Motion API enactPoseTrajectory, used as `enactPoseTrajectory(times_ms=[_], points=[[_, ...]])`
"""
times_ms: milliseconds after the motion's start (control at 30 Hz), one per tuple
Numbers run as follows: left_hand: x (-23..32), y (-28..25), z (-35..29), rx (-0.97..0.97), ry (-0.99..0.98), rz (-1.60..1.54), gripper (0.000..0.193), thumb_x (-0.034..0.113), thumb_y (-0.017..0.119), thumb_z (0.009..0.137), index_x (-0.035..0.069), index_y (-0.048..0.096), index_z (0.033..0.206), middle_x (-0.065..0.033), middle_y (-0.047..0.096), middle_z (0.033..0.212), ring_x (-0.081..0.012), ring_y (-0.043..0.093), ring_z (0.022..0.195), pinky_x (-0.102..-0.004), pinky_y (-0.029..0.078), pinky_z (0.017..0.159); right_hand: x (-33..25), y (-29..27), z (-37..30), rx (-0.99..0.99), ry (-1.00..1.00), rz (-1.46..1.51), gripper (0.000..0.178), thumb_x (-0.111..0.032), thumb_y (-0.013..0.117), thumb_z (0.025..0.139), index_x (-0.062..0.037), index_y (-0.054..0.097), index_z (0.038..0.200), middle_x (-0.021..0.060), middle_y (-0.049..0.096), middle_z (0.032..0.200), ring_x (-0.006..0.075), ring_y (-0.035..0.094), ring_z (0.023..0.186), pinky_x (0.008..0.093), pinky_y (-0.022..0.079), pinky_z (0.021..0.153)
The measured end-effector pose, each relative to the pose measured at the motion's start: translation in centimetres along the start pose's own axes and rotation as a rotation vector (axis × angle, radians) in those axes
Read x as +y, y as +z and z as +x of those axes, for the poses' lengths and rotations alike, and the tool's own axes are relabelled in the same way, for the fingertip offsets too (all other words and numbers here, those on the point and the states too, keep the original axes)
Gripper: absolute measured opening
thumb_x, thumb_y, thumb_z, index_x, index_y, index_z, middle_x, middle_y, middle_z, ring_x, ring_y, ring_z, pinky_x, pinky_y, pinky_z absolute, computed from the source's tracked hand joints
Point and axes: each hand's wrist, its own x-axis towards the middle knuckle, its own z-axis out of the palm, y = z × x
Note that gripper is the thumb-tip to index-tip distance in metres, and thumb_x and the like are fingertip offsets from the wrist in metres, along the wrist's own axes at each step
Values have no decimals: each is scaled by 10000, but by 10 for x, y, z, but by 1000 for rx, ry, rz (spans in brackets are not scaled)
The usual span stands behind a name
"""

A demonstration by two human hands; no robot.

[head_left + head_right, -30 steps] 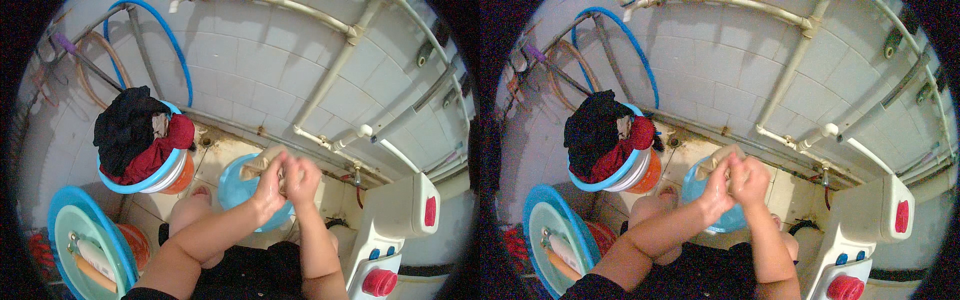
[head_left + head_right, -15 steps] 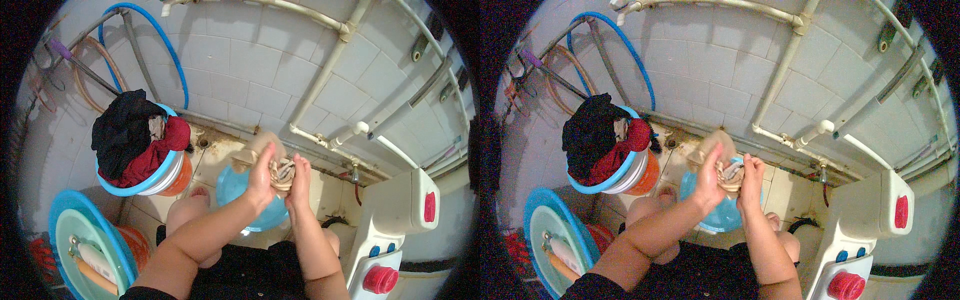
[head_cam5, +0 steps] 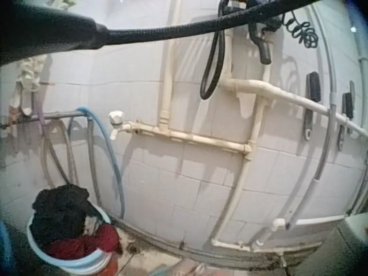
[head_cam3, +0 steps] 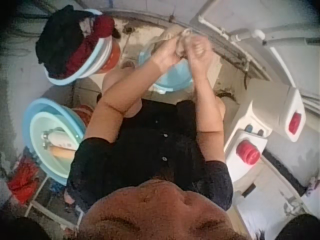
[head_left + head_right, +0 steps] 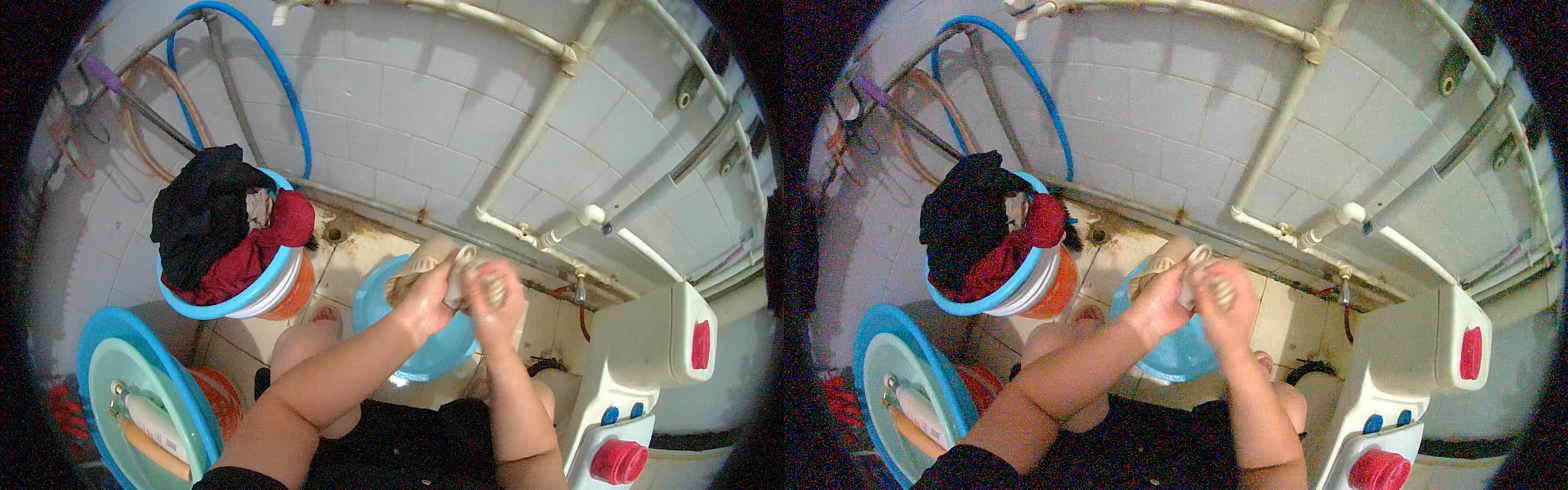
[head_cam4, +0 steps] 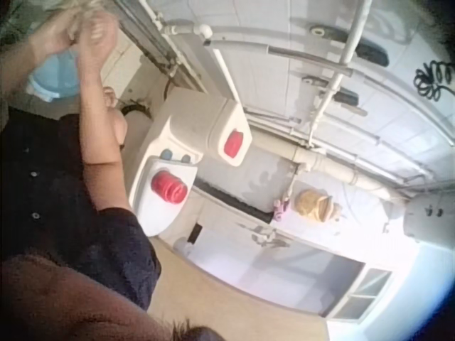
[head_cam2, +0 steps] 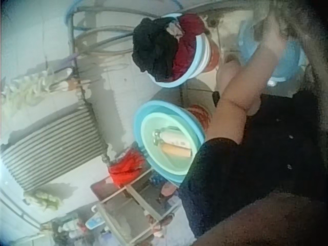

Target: The person is hand-washing a beige piece of clothing in a blue plastic basin filled with water. They repeatedly submerge, scrub, and wring the fabric by hand. The person is sitting on the floor in a tiled room with visible plumbing and a bucket of other clothes nearby.

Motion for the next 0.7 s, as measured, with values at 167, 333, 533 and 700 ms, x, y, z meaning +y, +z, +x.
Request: enactPoseTrajectory(times_ms=[167,333,533,700], points=[[29,8,-10,-124,-194,0,476,530,455,849,68,556,901,-35,594,732,-149,583,651,-266,485,596,-40,17,-28,-372,-470,-129,191,-56,713,588,-80,540,664,57,553,693,249,521,659,356,412,624],[12,8,-23,-128,-146,13,396,491,503,836,98,515,787,7,512,678,-118,512,621,-265,442,590,-27,19,-25,-265,-546,-571,209,-103,663,667,-65,484,567,70,527,592,249,498,542,343,386,491],[-15,-1,-14,-88,-95,-127,272,404,478,871,149,534,796,7,551,695,-124,554,674,-298,467,660,6,18,-18,-41,-239,-448,222,-176,651,704,-77,505,570,135,517,591,307,534,564,379,425,516],[-10,-11,-8,-39,77,-103,299,425,488,859,141,568,814,-5,587,704,-148,582,637,-305,491,617,6,22,-21,-33,52,-142,145,-158,626,756,-71,527,697,96,549,680,238,548,632,337,444,602]])
